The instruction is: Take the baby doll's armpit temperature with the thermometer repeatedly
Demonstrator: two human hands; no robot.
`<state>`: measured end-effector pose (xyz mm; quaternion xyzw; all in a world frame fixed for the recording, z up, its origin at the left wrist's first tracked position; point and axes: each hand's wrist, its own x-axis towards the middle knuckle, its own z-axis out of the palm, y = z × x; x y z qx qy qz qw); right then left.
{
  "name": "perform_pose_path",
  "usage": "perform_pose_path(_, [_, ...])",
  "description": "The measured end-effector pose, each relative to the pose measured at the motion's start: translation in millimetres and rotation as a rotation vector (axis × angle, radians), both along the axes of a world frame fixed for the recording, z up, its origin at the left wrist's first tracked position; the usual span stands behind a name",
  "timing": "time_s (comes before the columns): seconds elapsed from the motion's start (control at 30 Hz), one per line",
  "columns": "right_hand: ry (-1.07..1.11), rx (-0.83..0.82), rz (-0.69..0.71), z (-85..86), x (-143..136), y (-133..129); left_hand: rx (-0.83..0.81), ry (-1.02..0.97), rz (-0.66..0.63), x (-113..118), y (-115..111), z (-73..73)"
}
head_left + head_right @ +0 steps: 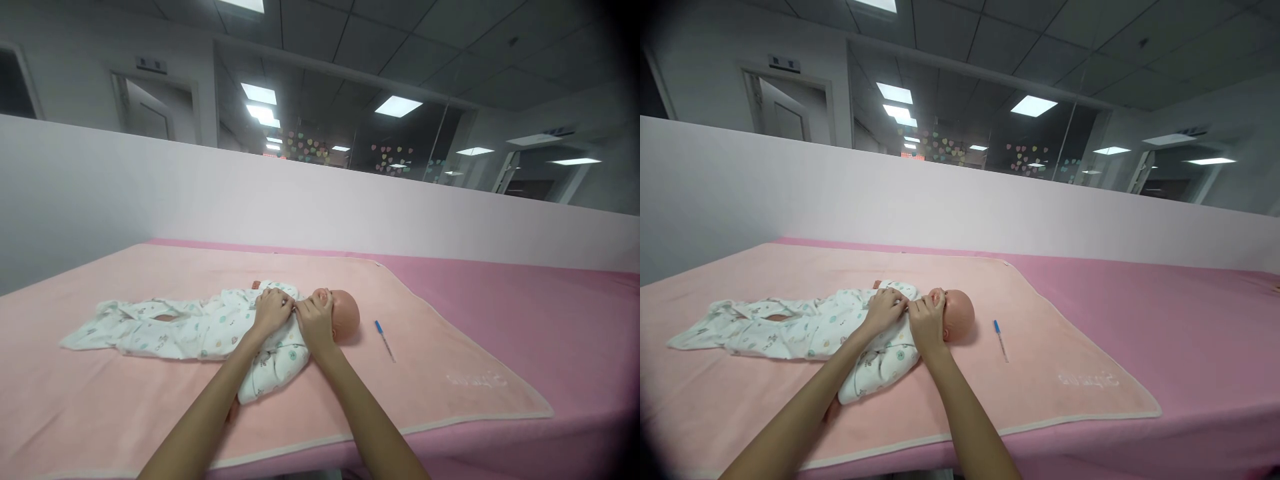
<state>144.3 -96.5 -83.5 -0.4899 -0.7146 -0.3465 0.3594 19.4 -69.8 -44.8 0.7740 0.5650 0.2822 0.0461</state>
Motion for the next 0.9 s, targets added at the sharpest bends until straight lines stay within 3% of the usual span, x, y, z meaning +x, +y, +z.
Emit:
perform_pose_path(0.37, [0.046, 0.023, -0.032, 2.0, -3, -3, -0.031, 0.013, -0.003, -1, 1, 3.9])
perform_pose_path(0.6, [0.018, -0.048, -0.060, 1.1, -1, -1, -0.057, -0.028, -0.032, -3, 4, 1.9])
perform_pose_path(0.9, [0.025, -0.089, -0.070, 3.3, 1, -4, -0.036, -0.123, -0.238, -16, -5, 1.6])
